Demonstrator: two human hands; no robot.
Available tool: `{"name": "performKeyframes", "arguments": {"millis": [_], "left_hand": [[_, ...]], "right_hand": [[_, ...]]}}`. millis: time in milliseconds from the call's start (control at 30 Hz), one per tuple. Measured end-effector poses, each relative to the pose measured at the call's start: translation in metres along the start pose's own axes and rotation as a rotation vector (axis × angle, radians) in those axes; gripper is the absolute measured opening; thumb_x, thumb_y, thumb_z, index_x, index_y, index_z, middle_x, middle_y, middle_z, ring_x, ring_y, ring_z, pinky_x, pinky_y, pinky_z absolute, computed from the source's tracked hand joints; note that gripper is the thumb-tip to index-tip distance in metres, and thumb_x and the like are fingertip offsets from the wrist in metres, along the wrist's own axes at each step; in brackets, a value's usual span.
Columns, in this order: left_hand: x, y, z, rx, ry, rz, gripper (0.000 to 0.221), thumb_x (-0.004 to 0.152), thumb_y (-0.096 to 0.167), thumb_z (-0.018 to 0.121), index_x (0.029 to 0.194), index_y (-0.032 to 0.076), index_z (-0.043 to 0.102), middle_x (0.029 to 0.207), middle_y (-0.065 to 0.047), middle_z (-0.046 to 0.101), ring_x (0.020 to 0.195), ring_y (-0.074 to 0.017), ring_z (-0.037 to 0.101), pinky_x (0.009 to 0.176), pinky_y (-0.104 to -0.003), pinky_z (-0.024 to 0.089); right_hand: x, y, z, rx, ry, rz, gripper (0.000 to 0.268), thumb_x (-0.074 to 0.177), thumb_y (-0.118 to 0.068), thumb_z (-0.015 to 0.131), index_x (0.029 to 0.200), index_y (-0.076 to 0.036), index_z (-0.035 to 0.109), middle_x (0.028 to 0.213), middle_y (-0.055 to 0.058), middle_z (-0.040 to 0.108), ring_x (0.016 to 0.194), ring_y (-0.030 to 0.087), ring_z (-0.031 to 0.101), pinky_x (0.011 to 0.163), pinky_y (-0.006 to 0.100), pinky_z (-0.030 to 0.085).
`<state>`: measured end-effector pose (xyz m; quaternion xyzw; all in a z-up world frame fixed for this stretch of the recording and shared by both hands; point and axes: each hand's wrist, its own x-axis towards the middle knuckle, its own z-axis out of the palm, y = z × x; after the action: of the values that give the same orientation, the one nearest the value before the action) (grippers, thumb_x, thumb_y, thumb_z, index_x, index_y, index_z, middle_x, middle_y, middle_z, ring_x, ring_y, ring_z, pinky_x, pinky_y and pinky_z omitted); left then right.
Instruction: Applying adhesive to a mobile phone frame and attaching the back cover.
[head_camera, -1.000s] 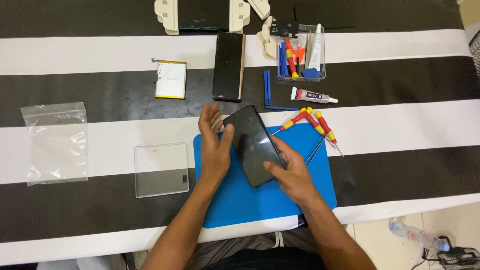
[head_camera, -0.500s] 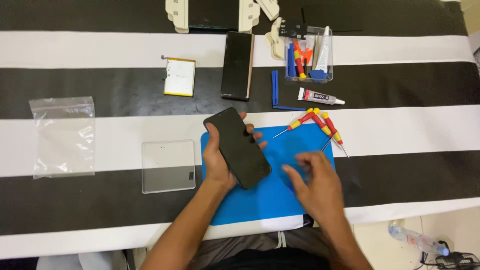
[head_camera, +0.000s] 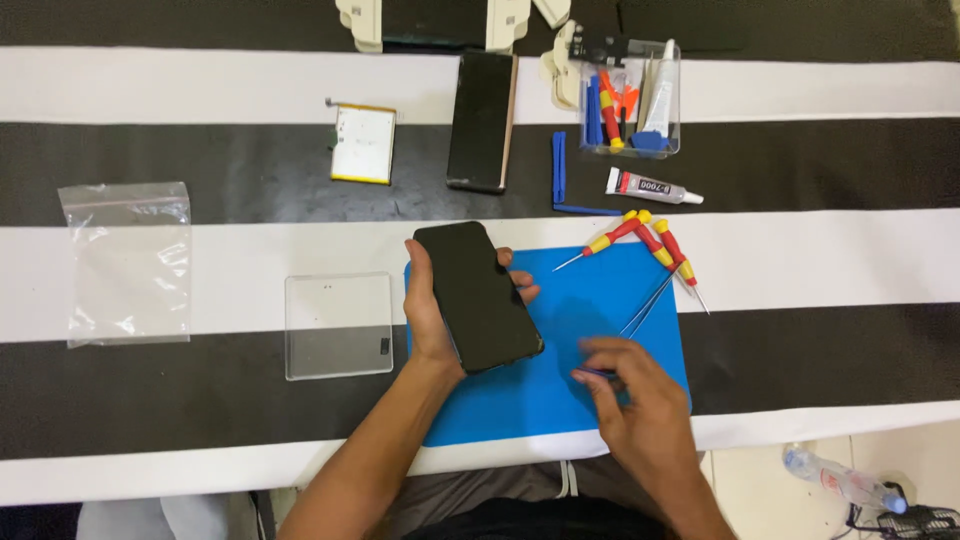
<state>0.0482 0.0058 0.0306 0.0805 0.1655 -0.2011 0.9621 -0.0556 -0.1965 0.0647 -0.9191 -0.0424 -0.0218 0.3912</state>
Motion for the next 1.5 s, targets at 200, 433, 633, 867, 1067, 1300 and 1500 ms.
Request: {"name": "performKeyframes", "arguments": {"millis": [200, 433, 633, 867, 1067, 1300, 1500], "left_hand": [[0.004, -0.001, 0.000, 0.087, 0.156, -0.023, 0.084, 0.090, 0.080, 0.042, 0.102, 0.000, 0.063, 0.097, -0.017, 0.064, 0.083, -0.0339, 0.066, 0.085, -0.052, 0.059], [-0.001, 0.004, 0.000, 0.155, 0.035, -0.001, 0.085, 0.093, 0.080, 0.034, 0.102, 0.001, 0.065, 0.098, -0.012, 0.063, 0.077, -0.0277, 0.064, 0.078, -0.045, 0.056], [-0.027, -0.008, 0.023, 0.586, -0.251, -0.144, 0.086, 0.093, 0.074, 0.046, 0.114, -0.007, 0.065, 0.095, -0.032, 0.071, 0.090, -0.0416, 0.075, 0.088, -0.047, 0.060], [-0.019, -0.016, -0.003, 0.562, -0.519, -0.195, 0.091, 0.094, 0.078, 0.037, 0.108, -0.005, 0.069, 0.086, -0.027, 0.069, 0.076, -0.0320, 0.074, 0.075, -0.043, 0.062], [-0.022, -0.015, -0.001, 0.586, -0.527, -0.198, 0.089, 0.098, 0.072, 0.036, 0.114, -0.011, 0.065, 0.086, -0.025, 0.068, 0.077, -0.0298, 0.072, 0.079, -0.042, 0.060], [-0.019, -0.013, 0.003, 0.616, -0.609, -0.193, 0.088, 0.098, 0.072, 0.032, 0.114, -0.007, 0.067, 0.081, -0.022, 0.069, 0.076, -0.0247, 0.072, 0.072, -0.038, 0.062], [-0.014, -0.011, 0.000, 0.626, -0.652, -0.179, 0.091, 0.097, 0.077, 0.030, 0.112, -0.005, 0.067, 0.083, -0.023, 0.071, 0.079, -0.0272, 0.074, 0.074, -0.040, 0.062]], "right_hand": [[0.016, -0.035, -0.005, 0.069, 0.049, -0.332, 0.014, 0.089, -0.006, 0.074, 0.102, -0.004, 0.069, 0.098, 0.011, 0.074, 0.088, 0.022, 0.073, 0.081, 0.032, 0.062], [0.032, -0.047, -0.010, 0.001, 0.023, -0.459, 0.026, 0.097, 0.008, 0.056, 0.116, -0.002, 0.070, 0.116, 0.016, 0.069, 0.098, 0.025, 0.074, 0.086, 0.030, 0.062], [0.088, -0.049, -0.029, 0.127, 0.259, -0.474, 0.023, 0.088, 0.010, 0.070, 0.110, 0.006, 0.076, 0.080, 0.019, 0.071, 0.063, 0.033, 0.068, 0.054, 0.042, 0.056], [0.108, -0.045, -0.021, 0.173, 0.295, -0.571, 0.024, 0.089, 0.015, 0.070, 0.107, 0.002, 0.079, 0.086, 0.016, 0.072, 0.063, 0.026, 0.064, 0.061, 0.037, 0.056], [0.109, -0.042, -0.018, 0.208, 0.278, -0.575, 0.023, 0.089, 0.014, 0.069, 0.106, 0.003, 0.079, 0.083, 0.014, 0.071, 0.061, 0.022, 0.063, 0.059, 0.034, 0.056], [0.109, -0.041, -0.017, 0.226, 0.272, -0.600, 0.022, 0.089, 0.013, 0.068, 0.104, 0.003, 0.079, 0.084, 0.016, 0.071, 0.062, 0.026, 0.064, 0.058, 0.035, 0.056], [0.110, -0.037, -0.014, 0.206, 0.302, -0.629, 0.021, 0.088, 0.014, 0.068, 0.103, 0.004, 0.079, 0.085, 0.016, 0.071, 0.062, 0.026, 0.064, 0.059, 0.035, 0.056]]}}
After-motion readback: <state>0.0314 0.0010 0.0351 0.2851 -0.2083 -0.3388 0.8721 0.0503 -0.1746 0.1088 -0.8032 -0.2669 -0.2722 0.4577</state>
